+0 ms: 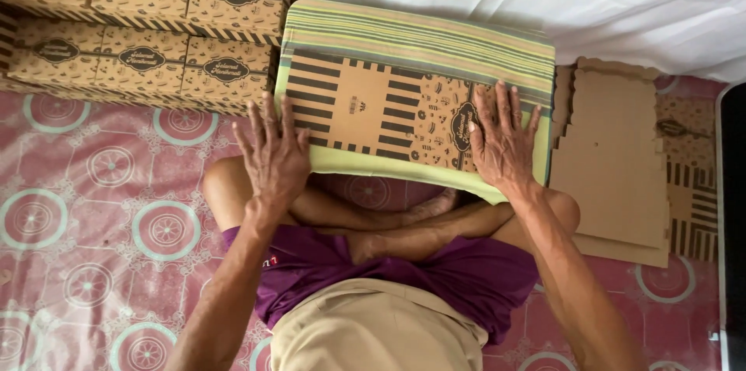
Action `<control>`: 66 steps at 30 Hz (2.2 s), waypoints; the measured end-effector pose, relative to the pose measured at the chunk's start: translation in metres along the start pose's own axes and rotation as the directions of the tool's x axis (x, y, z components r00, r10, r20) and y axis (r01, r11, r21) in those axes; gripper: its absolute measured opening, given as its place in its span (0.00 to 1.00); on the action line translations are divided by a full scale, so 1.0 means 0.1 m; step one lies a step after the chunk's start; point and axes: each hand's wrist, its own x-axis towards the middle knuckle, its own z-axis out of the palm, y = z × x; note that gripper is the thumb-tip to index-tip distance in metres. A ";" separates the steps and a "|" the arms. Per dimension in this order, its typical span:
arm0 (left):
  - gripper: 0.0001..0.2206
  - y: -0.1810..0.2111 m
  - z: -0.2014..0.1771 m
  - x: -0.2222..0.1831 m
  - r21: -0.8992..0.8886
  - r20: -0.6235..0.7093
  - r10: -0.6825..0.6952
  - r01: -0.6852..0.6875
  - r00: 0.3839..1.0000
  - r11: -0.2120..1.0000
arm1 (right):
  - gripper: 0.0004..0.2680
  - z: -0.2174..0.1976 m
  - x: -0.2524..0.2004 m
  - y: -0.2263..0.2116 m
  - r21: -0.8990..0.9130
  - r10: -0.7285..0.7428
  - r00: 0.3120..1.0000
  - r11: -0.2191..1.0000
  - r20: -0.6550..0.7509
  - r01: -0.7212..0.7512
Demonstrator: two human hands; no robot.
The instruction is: Assembling cardboard boxes by folding flat sheets along pre-scored lines and tucking in the flaps.
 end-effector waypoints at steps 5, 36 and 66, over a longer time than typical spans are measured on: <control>0.30 -0.18 -0.09 -0.01 -0.054 0.019 -0.048 0.049 0.999 0.997 | 0.22 0.01 -0.01 -0.05 -0.038 0.011 1.000 0.999 -0.023 -0.012; 0.31 0.44 -0.16 0.73 -0.178 -0.024 0.232 -0.233 0.972 0.956 | 0.23 -0.13 -0.12 0.24 -0.089 -0.026 0.998 0.996 0.052 0.030; 0.28 0.45 -0.13 0.70 -0.191 -0.039 0.244 -0.247 0.969 0.950 | 0.23 0.07 -0.62 -0.07 -0.121 0.095 0.984 0.986 -0.150 -0.114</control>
